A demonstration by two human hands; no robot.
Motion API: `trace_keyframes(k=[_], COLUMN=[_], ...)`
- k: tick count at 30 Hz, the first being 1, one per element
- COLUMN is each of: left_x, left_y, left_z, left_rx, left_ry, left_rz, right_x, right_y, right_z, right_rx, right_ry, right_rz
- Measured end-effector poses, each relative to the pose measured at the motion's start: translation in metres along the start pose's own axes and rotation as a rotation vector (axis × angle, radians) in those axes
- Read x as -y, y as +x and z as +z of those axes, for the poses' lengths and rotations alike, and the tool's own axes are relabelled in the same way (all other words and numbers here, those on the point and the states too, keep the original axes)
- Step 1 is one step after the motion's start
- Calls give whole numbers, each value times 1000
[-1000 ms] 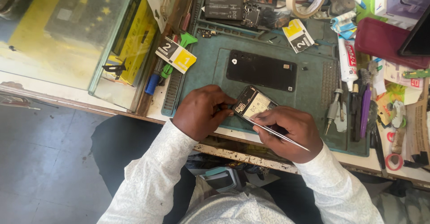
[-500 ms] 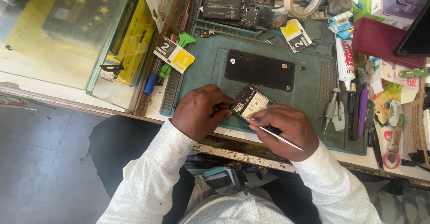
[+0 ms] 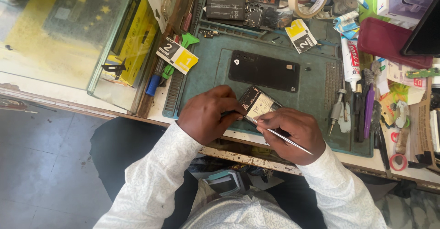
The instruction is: The person uses a metal spudger to pry and adjust internal components of a disassembled smartphone on a workbench. They then switch to a screwdriver to tighten screws on the device's frame.
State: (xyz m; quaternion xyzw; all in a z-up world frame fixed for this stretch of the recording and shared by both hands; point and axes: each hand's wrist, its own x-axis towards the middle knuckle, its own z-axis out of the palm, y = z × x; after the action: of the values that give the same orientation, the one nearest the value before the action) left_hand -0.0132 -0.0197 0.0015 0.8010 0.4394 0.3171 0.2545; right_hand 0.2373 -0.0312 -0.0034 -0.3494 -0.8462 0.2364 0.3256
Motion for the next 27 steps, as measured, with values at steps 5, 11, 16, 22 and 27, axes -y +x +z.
trace_keyframes(k=[5,11,16,22,27], left_x=[-9,-16,-13,-6,-1], left_y=[9,19,17,9,6], left_z=[-5,2,10,15,10], left_rx=[73,83,204,88,41], left_ry=[157,374,406,242,110], left_rz=[-23,170,139,78,-19], right_x=[0,-6,-11,-9,-5], right_y=[-4,-14,-20,-18,-8], right_z=[-5,-3,-1,-2,-4], right_rx=[-43,-139,-186,-164,-95], right_ry=[170,183,220,246,198], right_rz=[43,27,74,143,129])
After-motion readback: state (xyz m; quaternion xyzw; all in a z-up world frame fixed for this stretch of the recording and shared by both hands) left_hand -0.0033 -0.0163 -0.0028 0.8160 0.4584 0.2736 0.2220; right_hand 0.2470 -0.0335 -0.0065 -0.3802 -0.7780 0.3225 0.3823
